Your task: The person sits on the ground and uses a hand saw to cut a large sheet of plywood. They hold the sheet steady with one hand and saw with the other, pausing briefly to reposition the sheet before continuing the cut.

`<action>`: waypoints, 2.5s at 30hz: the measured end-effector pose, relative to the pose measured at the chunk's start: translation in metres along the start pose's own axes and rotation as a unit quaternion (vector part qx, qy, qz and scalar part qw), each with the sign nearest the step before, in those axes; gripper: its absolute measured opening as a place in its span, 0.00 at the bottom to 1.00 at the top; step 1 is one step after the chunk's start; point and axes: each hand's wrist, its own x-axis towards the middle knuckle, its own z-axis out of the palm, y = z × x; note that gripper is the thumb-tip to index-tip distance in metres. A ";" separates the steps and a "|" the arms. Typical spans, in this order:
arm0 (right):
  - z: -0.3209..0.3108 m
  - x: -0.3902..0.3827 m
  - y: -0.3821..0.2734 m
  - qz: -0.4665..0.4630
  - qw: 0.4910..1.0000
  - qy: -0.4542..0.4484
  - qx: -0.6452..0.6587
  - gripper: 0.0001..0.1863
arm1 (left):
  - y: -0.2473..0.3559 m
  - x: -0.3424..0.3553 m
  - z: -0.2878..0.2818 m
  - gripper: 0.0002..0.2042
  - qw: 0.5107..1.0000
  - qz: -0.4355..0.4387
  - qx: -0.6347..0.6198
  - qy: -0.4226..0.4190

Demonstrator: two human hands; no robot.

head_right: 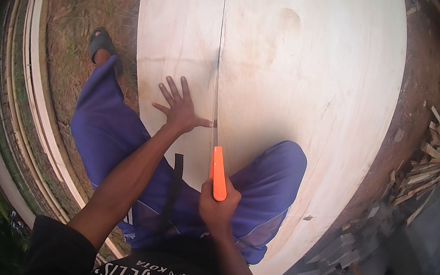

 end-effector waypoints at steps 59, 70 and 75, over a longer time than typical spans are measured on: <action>0.012 0.022 0.023 -0.024 0.999 -0.023 -0.012 0.10 | -0.003 0.003 0.003 0.85 1.000 0.000 0.002 0.026; -0.001 -0.009 0.022 0.000 1.000 0.008 0.004 0.04 | 0.001 0.005 0.002 0.84 1.000 -0.006 0.012 0.017; 0.043 0.087 0.020 0.009 1.000 -0.015 0.007 0.05 | -0.001 -0.001 0.004 0.83 1.000 0.010 -0.012 0.027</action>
